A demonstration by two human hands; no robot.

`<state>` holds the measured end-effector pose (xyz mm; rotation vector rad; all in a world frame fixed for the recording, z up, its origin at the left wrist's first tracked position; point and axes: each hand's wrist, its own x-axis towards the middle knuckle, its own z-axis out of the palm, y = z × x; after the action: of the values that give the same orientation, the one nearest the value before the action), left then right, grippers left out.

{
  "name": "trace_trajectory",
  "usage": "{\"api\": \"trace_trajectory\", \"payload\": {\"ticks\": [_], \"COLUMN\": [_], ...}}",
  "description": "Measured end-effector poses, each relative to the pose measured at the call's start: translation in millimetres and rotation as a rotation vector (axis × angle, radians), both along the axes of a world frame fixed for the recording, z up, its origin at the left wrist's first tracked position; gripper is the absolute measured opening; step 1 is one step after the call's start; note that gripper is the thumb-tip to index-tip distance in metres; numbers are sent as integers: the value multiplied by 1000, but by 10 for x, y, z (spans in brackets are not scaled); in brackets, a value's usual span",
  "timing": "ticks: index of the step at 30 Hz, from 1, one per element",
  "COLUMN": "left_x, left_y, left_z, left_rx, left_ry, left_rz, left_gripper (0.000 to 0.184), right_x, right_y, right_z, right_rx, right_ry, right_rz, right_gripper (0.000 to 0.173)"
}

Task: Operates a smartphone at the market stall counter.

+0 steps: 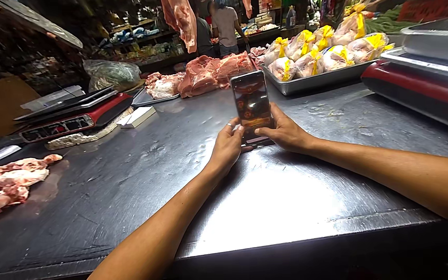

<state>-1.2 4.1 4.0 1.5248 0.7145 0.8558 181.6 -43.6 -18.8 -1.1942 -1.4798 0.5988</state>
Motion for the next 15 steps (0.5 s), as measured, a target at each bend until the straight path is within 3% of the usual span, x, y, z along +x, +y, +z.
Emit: {"api": "trace_trajectory", "payload": {"ticks": [15], "left_x": [-4], "left_y": [2], "left_z": [8], "left_rx": [9], "left_ry": [7], "left_rz": [5], "left_gripper": [34], "right_x": [-18], "right_y": [-20], "right_z": [21], "right_rx": [5], "right_ry": [-3], "right_rz": [-4], "right_gripper": [67]}}
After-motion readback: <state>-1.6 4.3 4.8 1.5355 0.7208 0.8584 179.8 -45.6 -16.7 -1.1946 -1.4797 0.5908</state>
